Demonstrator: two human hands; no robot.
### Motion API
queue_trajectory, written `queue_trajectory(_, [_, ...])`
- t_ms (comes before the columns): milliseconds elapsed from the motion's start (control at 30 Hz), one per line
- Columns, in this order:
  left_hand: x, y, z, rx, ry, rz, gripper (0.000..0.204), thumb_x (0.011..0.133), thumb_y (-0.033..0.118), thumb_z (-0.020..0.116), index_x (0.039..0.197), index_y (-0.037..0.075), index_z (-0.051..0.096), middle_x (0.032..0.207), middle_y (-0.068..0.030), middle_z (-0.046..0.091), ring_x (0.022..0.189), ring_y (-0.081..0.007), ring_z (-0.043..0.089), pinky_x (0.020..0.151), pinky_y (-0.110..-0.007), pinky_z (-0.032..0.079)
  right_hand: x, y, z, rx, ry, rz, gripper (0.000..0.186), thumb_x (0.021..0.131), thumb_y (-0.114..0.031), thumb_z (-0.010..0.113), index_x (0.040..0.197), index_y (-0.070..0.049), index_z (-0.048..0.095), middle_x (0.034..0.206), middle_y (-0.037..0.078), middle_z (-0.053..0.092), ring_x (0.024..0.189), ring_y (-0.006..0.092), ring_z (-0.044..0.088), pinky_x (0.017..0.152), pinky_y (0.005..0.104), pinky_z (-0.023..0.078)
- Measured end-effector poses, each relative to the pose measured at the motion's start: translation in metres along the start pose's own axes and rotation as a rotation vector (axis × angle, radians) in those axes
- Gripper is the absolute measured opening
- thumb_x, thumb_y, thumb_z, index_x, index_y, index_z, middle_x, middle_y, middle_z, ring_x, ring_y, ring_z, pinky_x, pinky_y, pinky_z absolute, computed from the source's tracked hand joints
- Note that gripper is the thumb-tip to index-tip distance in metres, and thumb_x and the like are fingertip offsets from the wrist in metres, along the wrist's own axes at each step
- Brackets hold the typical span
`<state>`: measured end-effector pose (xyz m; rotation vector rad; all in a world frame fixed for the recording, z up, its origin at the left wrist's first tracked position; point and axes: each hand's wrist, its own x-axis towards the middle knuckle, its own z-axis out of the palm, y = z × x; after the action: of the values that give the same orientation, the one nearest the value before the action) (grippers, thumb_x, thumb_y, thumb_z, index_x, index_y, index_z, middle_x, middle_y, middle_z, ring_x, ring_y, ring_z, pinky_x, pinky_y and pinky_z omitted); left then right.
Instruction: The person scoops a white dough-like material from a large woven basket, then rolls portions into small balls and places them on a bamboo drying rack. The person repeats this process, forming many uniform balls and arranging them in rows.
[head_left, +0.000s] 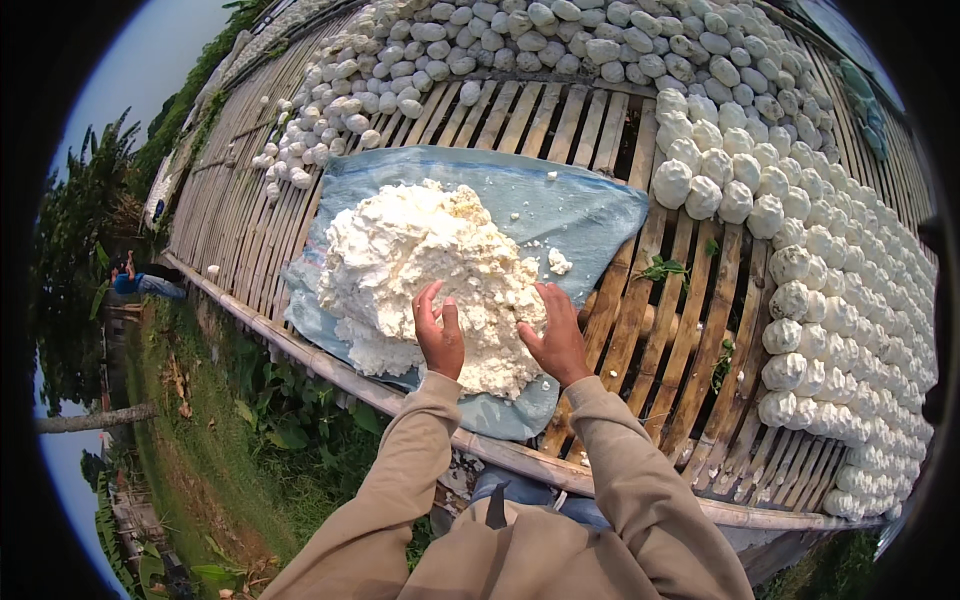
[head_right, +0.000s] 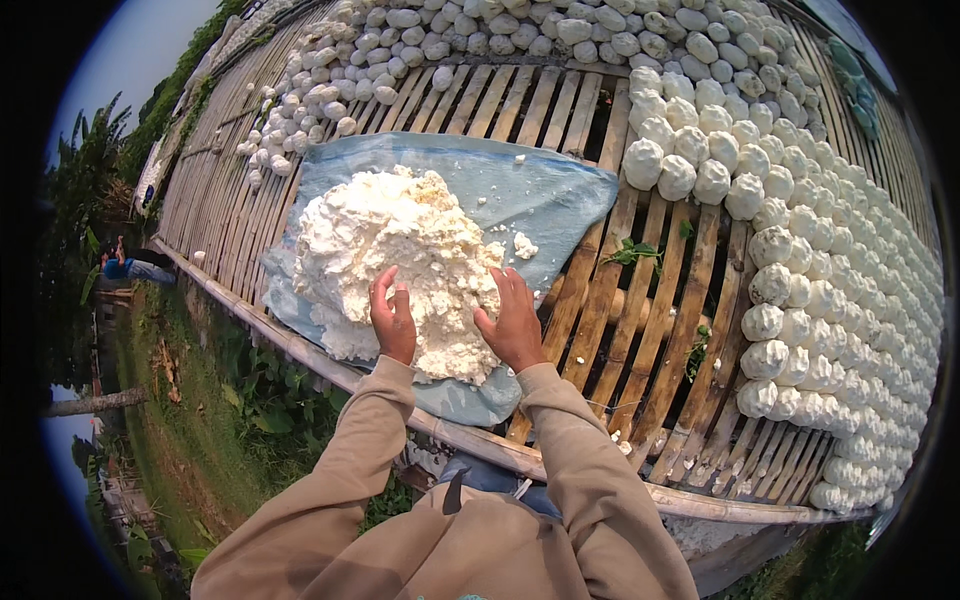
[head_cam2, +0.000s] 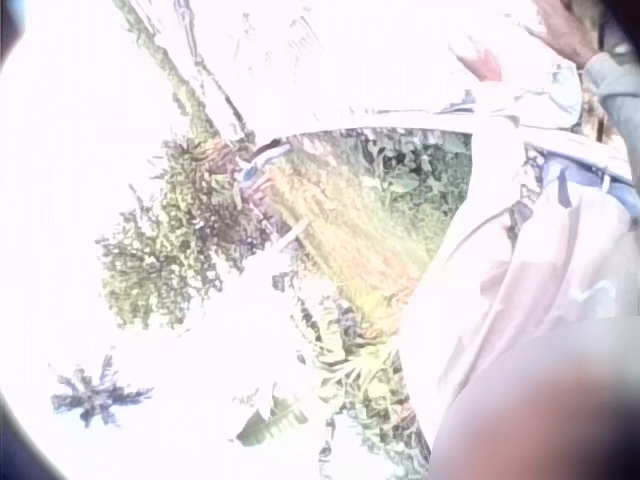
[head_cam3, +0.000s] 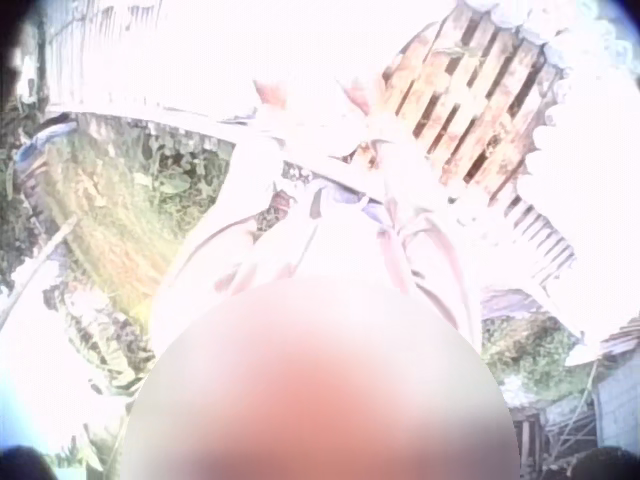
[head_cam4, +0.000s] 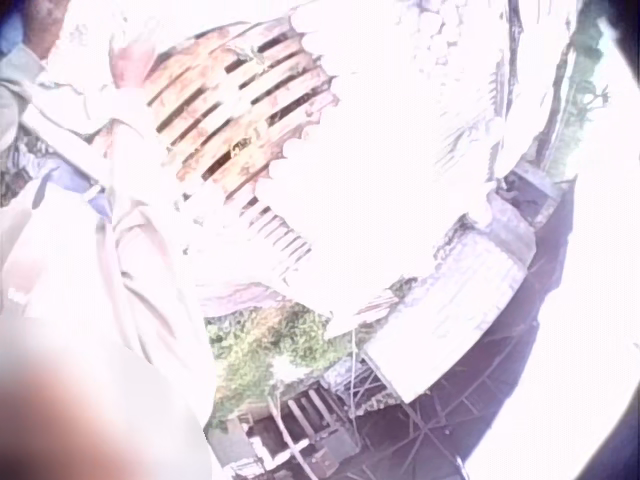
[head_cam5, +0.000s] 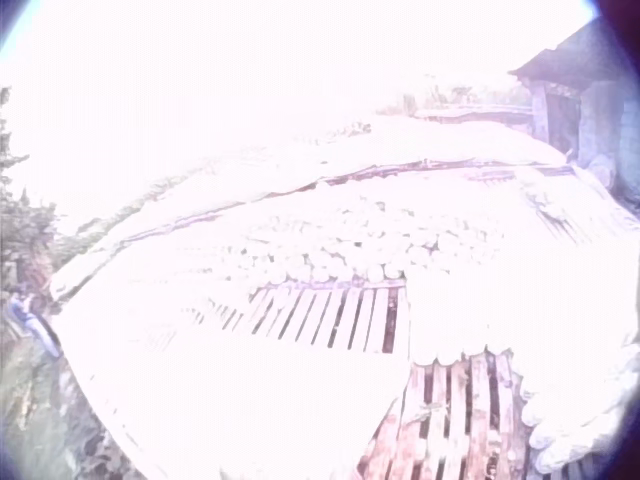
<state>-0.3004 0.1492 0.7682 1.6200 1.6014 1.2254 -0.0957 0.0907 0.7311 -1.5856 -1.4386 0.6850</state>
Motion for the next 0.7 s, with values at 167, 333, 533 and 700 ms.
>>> queue_trajectory(167, [0.174,-0.005,-0.049,0.320,0.089,0.387,0.041,0.107,0.023,0.048,0.137,-0.003,0.061,0.144,-0.0225,0.055,0.135,-0.0384,0.052,0.114,-0.046,0.041,0.144,-0.097,0.127,0.074,-0.138,-0.194,0.051,0.098,-0.026,0.065,0.146,-0.016,0.054,0.151,0.019,0.051,0.135,0.0402,0.050,0.109,0.0499,0.046])
queue_trajectory(333, [0.214,-0.047,-0.037,0.466,-0.183,0.364,0.038,0.103,0.024,0.048,0.122,0.002,0.073,0.115,-0.0191,0.072,0.111,-0.0377,0.066,0.101,-0.047,0.049,0.209,-0.096,0.156,-0.235,-0.015,-0.222,0.039,0.103,-0.039,0.057,0.134,-0.017,0.066,0.131,0.012,0.066,0.127,0.0350,0.057,0.104,0.0494,0.045])
queue_trajectory(533, [0.121,-0.098,0.004,0.190,-0.144,0.277,0.032,0.100,0.023,0.053,0.109,0.007,0.079,0.109,-0.0141,0.073,0.102,-0.0348,0.066,0.093,-0.044,0.051,0.126,-0.047,0.175,-0.055,0.310,-0.066,0.031,0.094,-0.031,0.069,0.119,-0.014,0.073,0.111,0.009,0.070,0.111,0.0302,0.062,0.098,0.0440,0.048])
queue_trajectory(700, [0.103,-0.058,0.010,-0.472,-0.188,-0.429,0.044,0.105,0.035,0.047,0.118,0.002,0.074,0.120,-0.0116,0.071,0.115,-0.0269,0.063,0.103,-0.039,0.048,0.103,-0.083,0.176,0.373,0.323,0.504,0.039,0.094,-0.028,0.071,0.127,-0.007,0.069,0.125,0.015,0.068,0.120,0.0327,0.061,0.105,0.0412,0.047])
